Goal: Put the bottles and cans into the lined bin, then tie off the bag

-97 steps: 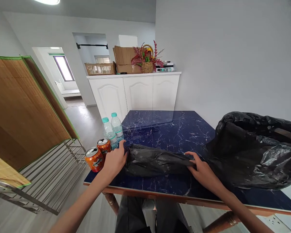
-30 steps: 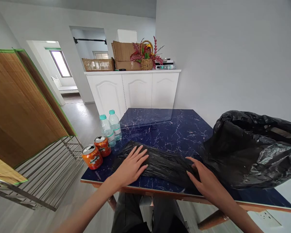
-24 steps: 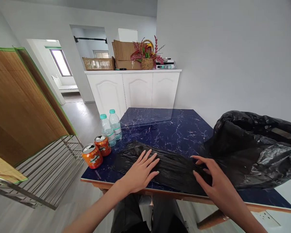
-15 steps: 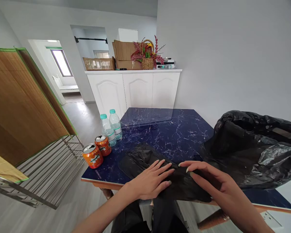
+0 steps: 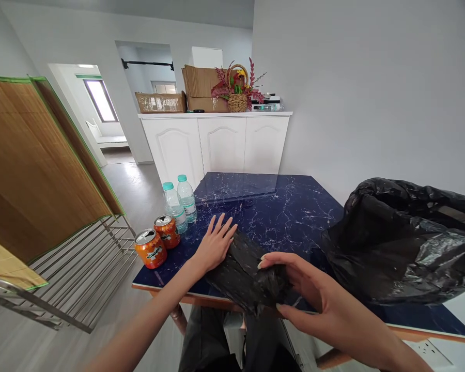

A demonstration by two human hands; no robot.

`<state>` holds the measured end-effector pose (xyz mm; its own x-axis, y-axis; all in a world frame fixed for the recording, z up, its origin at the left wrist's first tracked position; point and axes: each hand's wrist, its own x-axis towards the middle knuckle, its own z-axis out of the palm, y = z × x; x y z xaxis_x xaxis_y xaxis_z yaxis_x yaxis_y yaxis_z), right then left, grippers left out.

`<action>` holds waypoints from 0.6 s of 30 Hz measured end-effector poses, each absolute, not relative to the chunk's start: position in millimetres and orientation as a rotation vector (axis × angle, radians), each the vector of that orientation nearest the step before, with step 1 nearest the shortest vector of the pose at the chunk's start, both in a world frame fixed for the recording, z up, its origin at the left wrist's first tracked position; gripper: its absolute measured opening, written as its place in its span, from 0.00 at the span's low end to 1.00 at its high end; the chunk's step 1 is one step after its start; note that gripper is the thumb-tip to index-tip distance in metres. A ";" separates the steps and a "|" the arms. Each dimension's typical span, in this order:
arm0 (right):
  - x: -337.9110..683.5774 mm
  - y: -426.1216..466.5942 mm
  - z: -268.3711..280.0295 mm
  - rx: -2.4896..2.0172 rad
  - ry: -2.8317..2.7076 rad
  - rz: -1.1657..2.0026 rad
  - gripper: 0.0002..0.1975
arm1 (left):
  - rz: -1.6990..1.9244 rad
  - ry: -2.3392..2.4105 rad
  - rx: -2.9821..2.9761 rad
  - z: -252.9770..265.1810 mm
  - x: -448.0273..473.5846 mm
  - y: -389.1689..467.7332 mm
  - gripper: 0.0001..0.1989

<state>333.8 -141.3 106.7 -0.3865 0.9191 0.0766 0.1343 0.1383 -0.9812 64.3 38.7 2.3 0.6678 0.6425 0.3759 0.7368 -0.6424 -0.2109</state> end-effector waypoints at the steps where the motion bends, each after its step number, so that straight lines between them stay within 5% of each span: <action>1: 332.5 -141.1 106.6 -1.028 -1.672 1.336 0.28 | -0.403 -1.105 -2.529 -1.4 63.8 42.6 0.26; 8: 329.9 -139.5 112.2 -1.017 -1.718 1.435 0.36 | -0.438 -1.227 -2.685 -27.6 64.1 62.7 0.28; 18: 316.0 -63.6 96.5 -0.853 -1.596 1.609 0.37 | -0.567 -0.870 -2.881 18.9 35.6 -10.6 0.28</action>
<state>316.0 -63.6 96.5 -0.5342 0.8450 0.0245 -0.0317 0.0089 -0.9995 35.6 -10.6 18.9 0.7705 0.5189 0.3701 0.5483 -0.8358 0.0303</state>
